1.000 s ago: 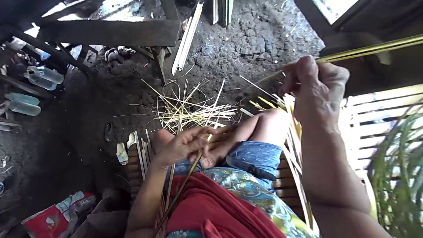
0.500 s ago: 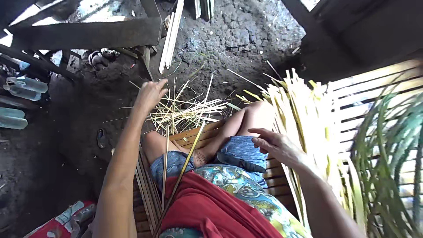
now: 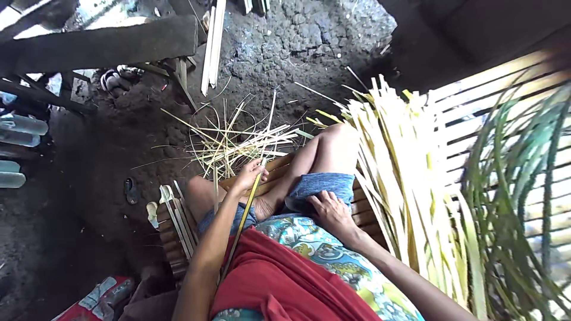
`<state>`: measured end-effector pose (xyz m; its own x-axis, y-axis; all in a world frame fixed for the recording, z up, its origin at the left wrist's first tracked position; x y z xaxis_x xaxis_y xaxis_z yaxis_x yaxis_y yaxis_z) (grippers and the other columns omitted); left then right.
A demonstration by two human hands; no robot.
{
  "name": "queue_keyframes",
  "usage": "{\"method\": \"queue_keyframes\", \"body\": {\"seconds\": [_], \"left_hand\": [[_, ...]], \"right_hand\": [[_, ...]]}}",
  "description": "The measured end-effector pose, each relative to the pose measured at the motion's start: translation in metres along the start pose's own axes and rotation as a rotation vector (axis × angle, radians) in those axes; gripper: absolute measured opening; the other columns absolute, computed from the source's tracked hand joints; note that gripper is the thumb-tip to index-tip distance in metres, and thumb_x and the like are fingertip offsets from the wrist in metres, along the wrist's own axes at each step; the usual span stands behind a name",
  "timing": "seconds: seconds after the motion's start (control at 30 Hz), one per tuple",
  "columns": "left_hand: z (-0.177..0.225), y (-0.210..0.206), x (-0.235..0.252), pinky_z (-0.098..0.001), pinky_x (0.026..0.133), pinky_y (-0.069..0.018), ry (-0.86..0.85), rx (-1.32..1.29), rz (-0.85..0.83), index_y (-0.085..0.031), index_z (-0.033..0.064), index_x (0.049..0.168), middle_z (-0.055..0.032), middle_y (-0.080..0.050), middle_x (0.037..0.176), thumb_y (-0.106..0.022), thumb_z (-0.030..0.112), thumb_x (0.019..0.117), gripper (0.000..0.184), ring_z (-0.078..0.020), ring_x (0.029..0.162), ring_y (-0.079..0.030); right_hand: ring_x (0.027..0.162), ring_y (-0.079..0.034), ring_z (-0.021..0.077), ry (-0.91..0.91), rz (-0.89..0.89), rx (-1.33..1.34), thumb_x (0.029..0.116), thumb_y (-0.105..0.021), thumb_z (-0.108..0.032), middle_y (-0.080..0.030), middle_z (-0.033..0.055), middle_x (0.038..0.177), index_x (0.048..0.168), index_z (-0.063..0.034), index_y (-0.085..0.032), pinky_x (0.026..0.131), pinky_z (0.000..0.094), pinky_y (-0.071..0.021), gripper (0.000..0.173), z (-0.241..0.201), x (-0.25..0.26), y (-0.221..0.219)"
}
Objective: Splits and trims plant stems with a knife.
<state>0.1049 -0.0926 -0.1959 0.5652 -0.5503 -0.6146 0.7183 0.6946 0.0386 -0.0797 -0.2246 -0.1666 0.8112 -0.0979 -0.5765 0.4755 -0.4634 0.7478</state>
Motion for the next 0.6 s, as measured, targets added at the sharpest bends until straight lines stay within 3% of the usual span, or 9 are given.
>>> {"method": "queue_keyframes", "body": {"seconds": [0.07, 0.13, 0.2, 0.23, 0.3, 0.37, 0.43, 0.5, 0.6], "left_hand": [[-0.002, 0.003, -0.008, -0.0189, 0.054, -0.0492, -0.004, -0.319, 0.033, -0.042, 0.0028, 0.149, -0.0035, -0.062, 0.088, -0.040, 0.014, 0.1106, 0.040, -0.0054, 0.058, -0.055], [0.004, 0.011, -0.025, -0.0132, 0.045, -0.0392, 0.031, -0.456, 0.049, -0.045, 0.0088, 0.146, 0.0007, -0.059, 0.086, -0.040, 0.017, 0.1112, 0.036, -0.0003, 0.051, -0.045], [0.015, 0.019, -0.043, -0.0118, 0.043, -0.0372, 0.051, -0.479, 0.062, -0.048, 0.0076, 0.138, 0.0008, -0.059, 0.084, -0.040, 0.016, 0.1111, 0.030, 0.0011, 0.048, -0.043], [0.022, 0.021, -0.054, -0.0118, 0.043, -0.0381, 0.050, -0.474, 0.071, -0.050, 0.0073, 0.134, 0.0004, -0.060, 0.085, -0.041, 0.015, 0.1109, 0.026, 0.0010, 0.049, -0.044], [0.041, 0.020, -0.077, -0.0123, 0.044, -0.0414, 0.005, -0.461, 0.075, -0.053, 0.0094, 0.126, 0.0001, -0.064, 0.090, -0.041, 0.016, 0.1108, 0.020, 0.0008, 0.049, -0.047], [0.064, 0.014, -0.101, -0.0117, 0.044, -0.0431, -0.072, -0.466, 0.080, -0.056, 0.0120, 0.122, 0.0004, -0.065, 0.092, -0.040, 0.017, 0.1108, 0.020, 0.0015, 0.049, -0.048], [0.089, 0.007, -0.121, -0.0120, 0.044, -0.0437, -0.185, -0.490, 0.100, -0.059, 0.0100, 0.117, 0.0008, -0.064, 0.082, -0.039, 0.015, 0.1101, 0.021, 0.0012, 0.048, -0.049], [0.108, 0.001, -0.141, -0.0130, 0.044, -0.0447, -0.269, -0.493, 0.124, -0.062, 0.0086, 0.113, 0.0029, -0.060, 0.067, -0.040, 0.014, 0.1092, 0.023, 0.0006, 0.046, -0.050], [0.128, -0.006, -0.167, -0.0136, 0.045, -0.0472, -0.407, -0.515, 0.109, -0.066, 0.0084, 0.104, 0.0018, -0.065, 0.071, -0.045, 0.013, 0.1068, 0.022, 0.0007, 0.047, -0.054]], "right_hand": [[0.119, -0.057, 0.0540, 0.019, 0.048, -0.018, 0.1020, -0.056, -0.011, -0.059, 0.0354, 0.125, 0.130, 0.0046, -0.062, 0.091, 0.0639, -0.0475, 0.033, -0.003, -0.002, 0.001], [0.109, -0.065, 0.0512, 0.000, 0.093, 0.051, 0.1043, -0.047, -0.010, -0.065, 0.0319, 0.116, 0.120, 0.0057, -0.066, 0.082, 0.0645, -0.0511, 0.030, -0.002, -0.007, 0.015], [0.098, -0.067, 0.0485, -0.034, 0.088, 0.302, 0.1066, -0.046, -0.016, -0.068, 0.0295, 0.106, 0.119, 0.0058, -0.067, 0.081, 0.0672, -0.0490, 0.032, 0.005, -0.007, 0.036], [0.087, -0.067, 0.0425, -0.022, 0.117, 0.455, 0.1067, -0.049, -0.022, -0.068, 0.0255, 0.096, 0.119, 0.0044, -0.066, 0.076, 0.0632, -0.0491, 0.034, 0.007, -0.006, 0.046], [0.067, -0.059, 0.0137, 0.047, 0.206, 0.752, 0.0975, -0.061, -0.037, -0.062, 0.0048, 0.082, 0.123, -0.0045, -0.061, 0.063, 0.0354, -0.0508, 0.042, 0.002, -0.005, 0.068], [0.057, -0.051, 0.0003, 0.150, 0.315, 0.996, 0.0897, -0.068, -0.030, -0.054, -0.0056, 0.073, 0.116, -0.0079, -0.059, 0.055, 0.0193, -0.0455, 0.035, -0.014, -0.008, 0.098], [0.055, -0.051, -0.0027, 0.319, 0.405, 1.031, 0.0975, -0.053, -0.023, -0.054, -0.0085, 0.069, 0.111, -0.0059, -0.062, 0.054, 0.0157, -0.0464, 0.023, -0.036, -0.016, 0.132], [0.063, -0.058, -0.0025, 0.457, 0.416, 1.003, 0.1007, -0.041, -0.018, -0.062, -0.0107, 0.074, 0.115, -0.0086, -0.068, 0.061, 0.0170, -0.0515, 0.032, -0.059, -0.026, 0.160], [0.065, -0.064, 0.0030, 0.558, 0.315, 1.020, 0.0987, -0.046, -0.009, -0.068, -0.0060, 0.084, 0.136, -0.0083, -0.060, 0.058, 0.0198, -0.0569, 0.040, -0.091, -0.036, 0.181]]}}
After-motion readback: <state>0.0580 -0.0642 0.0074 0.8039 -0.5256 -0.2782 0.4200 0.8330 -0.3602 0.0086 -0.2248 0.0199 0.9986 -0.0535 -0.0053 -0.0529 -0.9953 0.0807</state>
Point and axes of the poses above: each hand's wrist, its own x-axis towards the middle knuckle, its own y-axis out of the back of the hand, z = x × y, the point moved 10 cm from there along x, towards the middle knuckle
